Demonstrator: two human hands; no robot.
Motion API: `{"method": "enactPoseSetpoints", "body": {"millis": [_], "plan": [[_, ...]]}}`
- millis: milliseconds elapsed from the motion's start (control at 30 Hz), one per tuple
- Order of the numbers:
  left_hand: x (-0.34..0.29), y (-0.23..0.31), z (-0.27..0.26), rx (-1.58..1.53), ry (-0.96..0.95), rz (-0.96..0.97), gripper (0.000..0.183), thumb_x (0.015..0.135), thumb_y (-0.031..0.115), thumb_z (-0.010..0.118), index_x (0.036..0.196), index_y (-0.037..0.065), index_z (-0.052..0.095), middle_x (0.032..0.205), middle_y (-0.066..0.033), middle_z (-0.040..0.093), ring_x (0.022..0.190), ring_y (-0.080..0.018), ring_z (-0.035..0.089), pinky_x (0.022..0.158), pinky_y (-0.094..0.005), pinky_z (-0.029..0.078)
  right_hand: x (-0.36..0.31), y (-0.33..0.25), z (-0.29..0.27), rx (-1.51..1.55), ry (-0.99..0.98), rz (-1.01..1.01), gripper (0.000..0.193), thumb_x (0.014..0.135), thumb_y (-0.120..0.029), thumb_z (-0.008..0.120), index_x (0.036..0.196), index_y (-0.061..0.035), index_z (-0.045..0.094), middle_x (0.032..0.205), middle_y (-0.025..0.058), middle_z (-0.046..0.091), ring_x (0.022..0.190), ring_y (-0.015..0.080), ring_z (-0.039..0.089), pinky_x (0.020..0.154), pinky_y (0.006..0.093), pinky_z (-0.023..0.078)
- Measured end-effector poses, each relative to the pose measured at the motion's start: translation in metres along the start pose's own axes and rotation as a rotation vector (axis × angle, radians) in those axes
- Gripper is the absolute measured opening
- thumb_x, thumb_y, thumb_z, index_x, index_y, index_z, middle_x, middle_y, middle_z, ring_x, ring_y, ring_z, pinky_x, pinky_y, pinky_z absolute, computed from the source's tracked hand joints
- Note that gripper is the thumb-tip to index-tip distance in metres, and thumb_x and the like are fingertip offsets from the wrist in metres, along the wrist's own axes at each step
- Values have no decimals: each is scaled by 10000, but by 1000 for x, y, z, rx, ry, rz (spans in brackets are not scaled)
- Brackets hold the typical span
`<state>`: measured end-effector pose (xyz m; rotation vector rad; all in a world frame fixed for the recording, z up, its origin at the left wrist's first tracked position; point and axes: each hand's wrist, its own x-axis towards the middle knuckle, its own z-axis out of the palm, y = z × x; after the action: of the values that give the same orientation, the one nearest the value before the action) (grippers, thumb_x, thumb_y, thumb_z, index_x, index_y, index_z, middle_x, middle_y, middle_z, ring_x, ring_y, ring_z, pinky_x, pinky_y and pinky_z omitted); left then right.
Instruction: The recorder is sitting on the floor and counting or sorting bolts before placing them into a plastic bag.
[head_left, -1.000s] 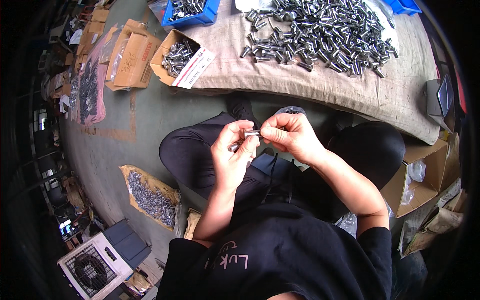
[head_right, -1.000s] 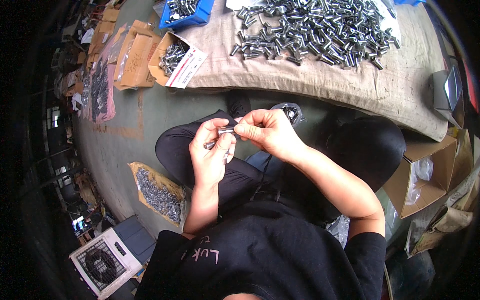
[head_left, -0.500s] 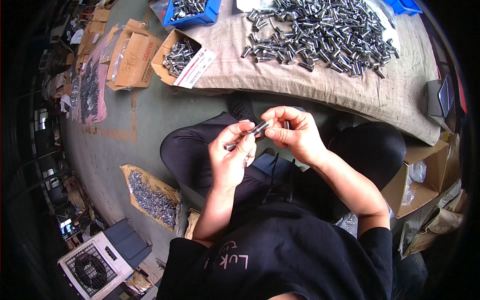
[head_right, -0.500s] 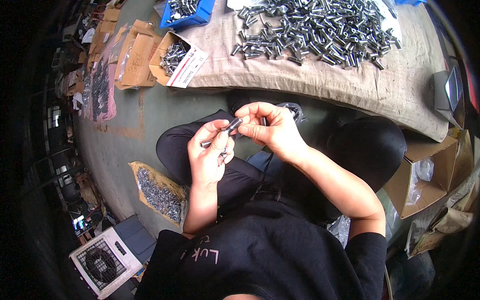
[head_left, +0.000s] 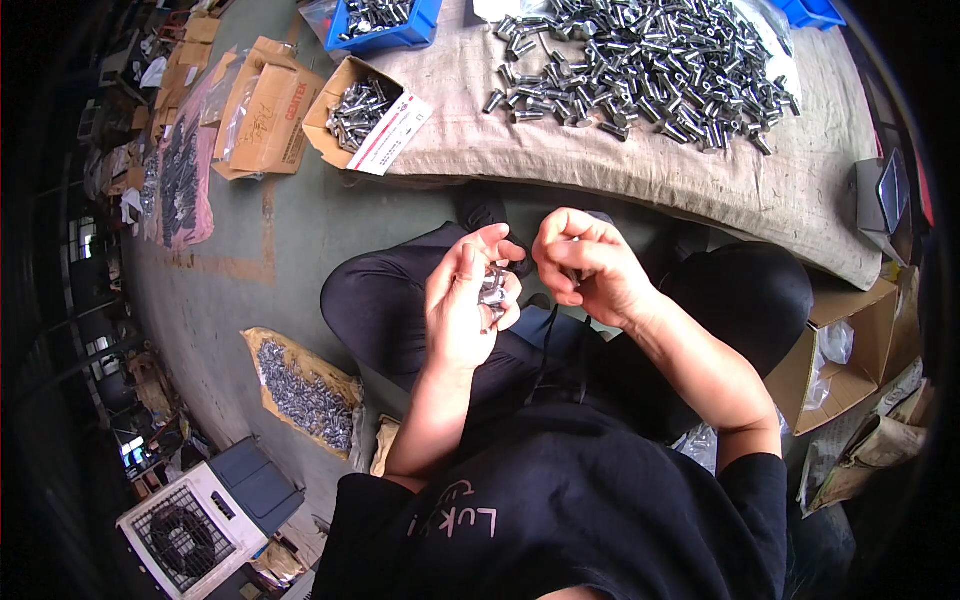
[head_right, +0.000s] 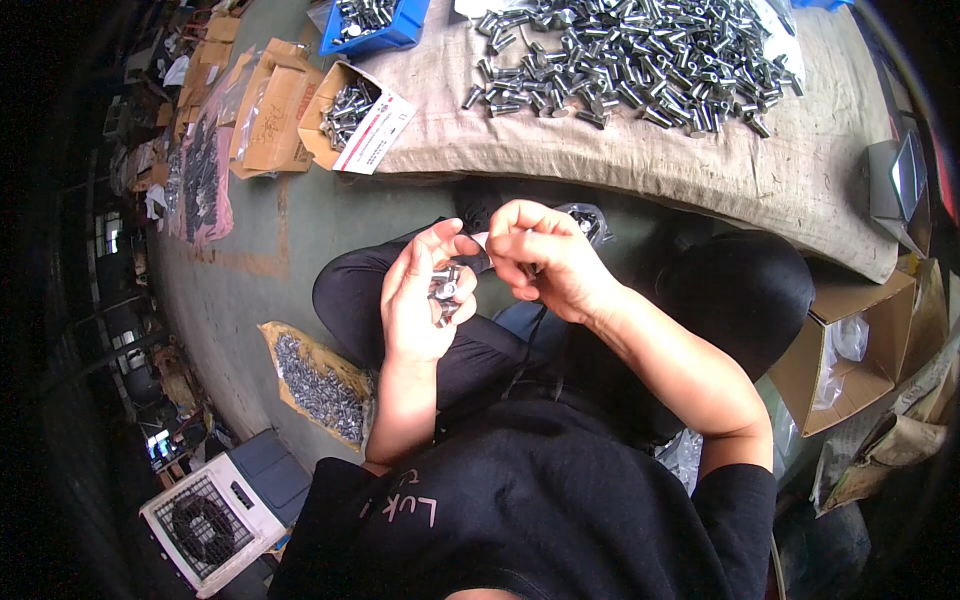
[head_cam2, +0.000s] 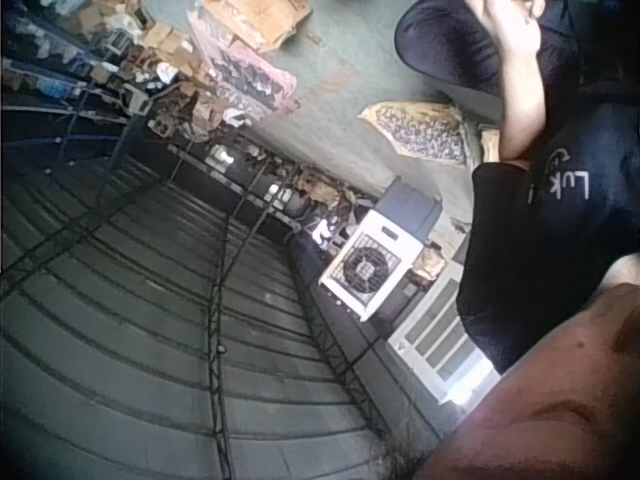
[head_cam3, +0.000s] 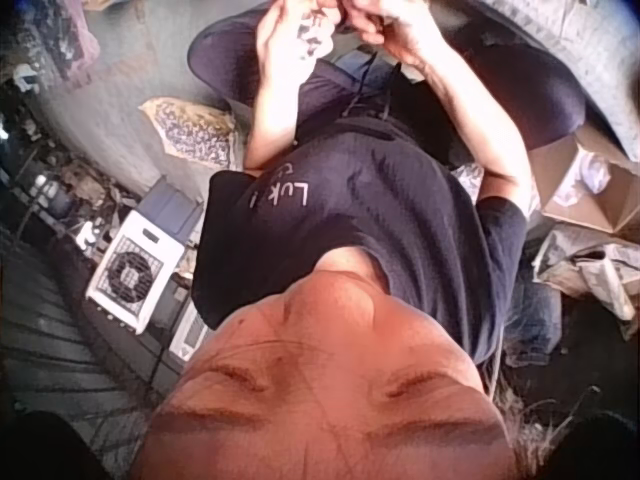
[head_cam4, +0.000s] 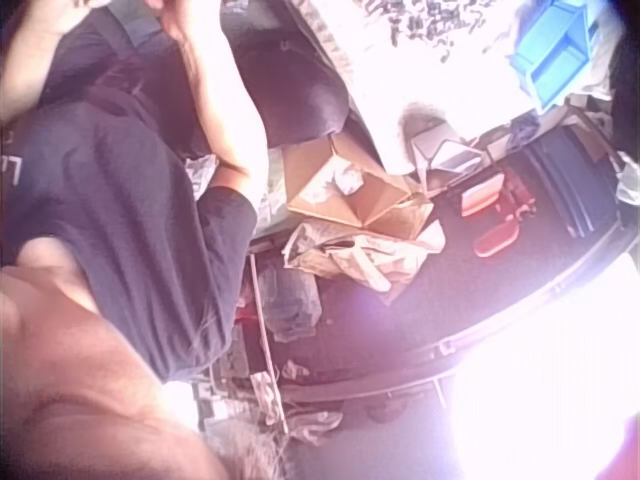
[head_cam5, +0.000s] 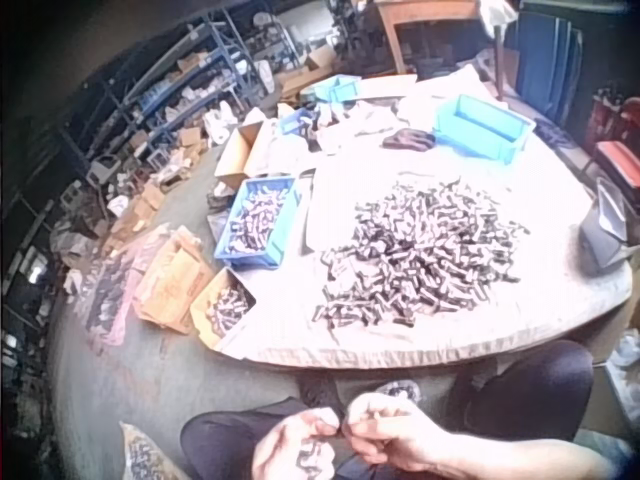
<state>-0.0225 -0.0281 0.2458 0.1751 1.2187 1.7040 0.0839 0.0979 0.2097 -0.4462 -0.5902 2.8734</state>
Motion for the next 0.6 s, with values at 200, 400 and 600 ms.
{"method": "enactPoseSetpoints", "body": {"millis": [200, 400, 600], "plan": [[3, -10, 2, 107, 44, 22, 373, 933, 296, 385, 1108, -19, 481, 904, -103, 565, 545, -85, 488, 388, -193, 350, -4, 11, 11, -821, -79, -246, 154, 768, -74, 660, 898, -17, 600, 720, 6, 528, 648, 61, 512, 566, 218, 419], [8, -12, -3, -108, 52, -219, 393, 919, 338, 400, 1001, -24, 529, 768, -81, 552, 533, -116, 499, 371, -216, 352, 1, 9, 6, -1209, -136, -641, 97, 779, -81, 639, 815, -5, 591, 713, 53, 565, 645, 109, 573, 574, 249, 459], [5, -7, -20, -313, 33, -325, 336, 911, 307, 413, 941, -2, 538, 776, -104, 566, 566, -136, 506, 353, -205, 349, -2, 8, 3, -649, 18, -302, 122, 821, -69, 597, 916, 6, 584, 745, -19, 589, 593, 8, 457, 513, 168, 378]]}}
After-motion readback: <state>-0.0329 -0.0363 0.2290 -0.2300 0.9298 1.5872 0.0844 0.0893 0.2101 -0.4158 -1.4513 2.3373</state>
